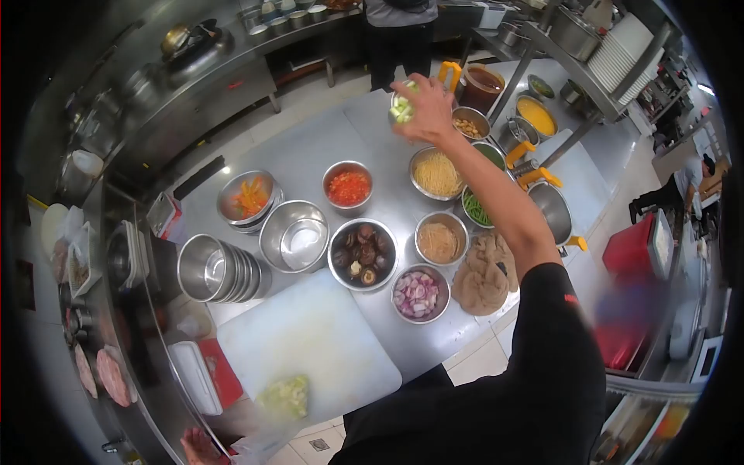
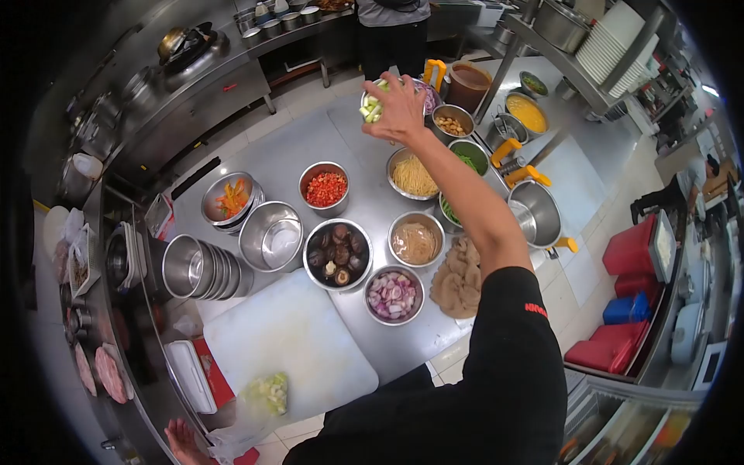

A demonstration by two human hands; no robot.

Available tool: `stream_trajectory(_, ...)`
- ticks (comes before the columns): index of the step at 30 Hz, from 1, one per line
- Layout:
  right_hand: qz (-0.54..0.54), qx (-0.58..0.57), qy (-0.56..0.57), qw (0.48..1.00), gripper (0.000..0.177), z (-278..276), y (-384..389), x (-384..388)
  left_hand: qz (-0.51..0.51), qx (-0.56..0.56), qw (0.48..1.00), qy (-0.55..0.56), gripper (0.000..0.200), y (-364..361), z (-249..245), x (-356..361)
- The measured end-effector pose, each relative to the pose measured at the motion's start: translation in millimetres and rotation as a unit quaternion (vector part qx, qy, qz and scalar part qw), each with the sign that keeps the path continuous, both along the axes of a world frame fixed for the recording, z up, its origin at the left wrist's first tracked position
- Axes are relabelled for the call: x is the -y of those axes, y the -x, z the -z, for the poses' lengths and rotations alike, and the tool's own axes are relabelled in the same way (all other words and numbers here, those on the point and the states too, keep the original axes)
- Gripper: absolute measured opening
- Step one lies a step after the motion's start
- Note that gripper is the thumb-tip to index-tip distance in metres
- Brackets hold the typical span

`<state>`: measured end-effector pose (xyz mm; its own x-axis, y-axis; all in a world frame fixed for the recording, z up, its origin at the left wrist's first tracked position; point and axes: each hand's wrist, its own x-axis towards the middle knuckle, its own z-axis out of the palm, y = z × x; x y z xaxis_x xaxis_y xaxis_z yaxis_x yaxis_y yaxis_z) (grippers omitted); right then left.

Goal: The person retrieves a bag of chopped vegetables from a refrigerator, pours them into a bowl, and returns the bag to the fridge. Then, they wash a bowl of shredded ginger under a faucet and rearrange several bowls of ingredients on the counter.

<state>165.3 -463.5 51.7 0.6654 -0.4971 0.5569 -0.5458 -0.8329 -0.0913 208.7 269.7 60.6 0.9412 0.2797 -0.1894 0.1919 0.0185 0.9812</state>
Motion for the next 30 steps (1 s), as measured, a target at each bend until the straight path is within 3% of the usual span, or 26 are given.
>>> stream_trajectory(2,0.006,-0.008,-0.015,1.000,0.077,20.6,-3.0,30.2,-0.012,-0.014,0.997,-0.074,0.050,17.5,-3.7,-14.9)
stream_trajectory(8,0.060,-0.085,-0.068,0.992,0.075,58.7,8.6,54.0,-0.095,-0.009,0.990,-0.103,0.051,55.8,-18.8,8.5)
stream_trajectory(14,0.096,-0.165,-0.121,0.974,0.079,67.3,20.4,59.4,-0.066,0.023,0.990,-0.121,0.045,60.3,-11.3,8.3)
stream_trajectory(24,0.100,-0.142,-0.133,0.976,0.077,95.7,29.6,85.9,-0.030,0.037,0.983,-0.176,0.043,58.8,-19.7,34.4)
stream_trajectory(30,0.071,-0.152,-0.140,0.976,0.080,91.0,26.7,100.7,-0.059,0.040,0.980,-0.184,0.039,67.2,-32.2,49.1)
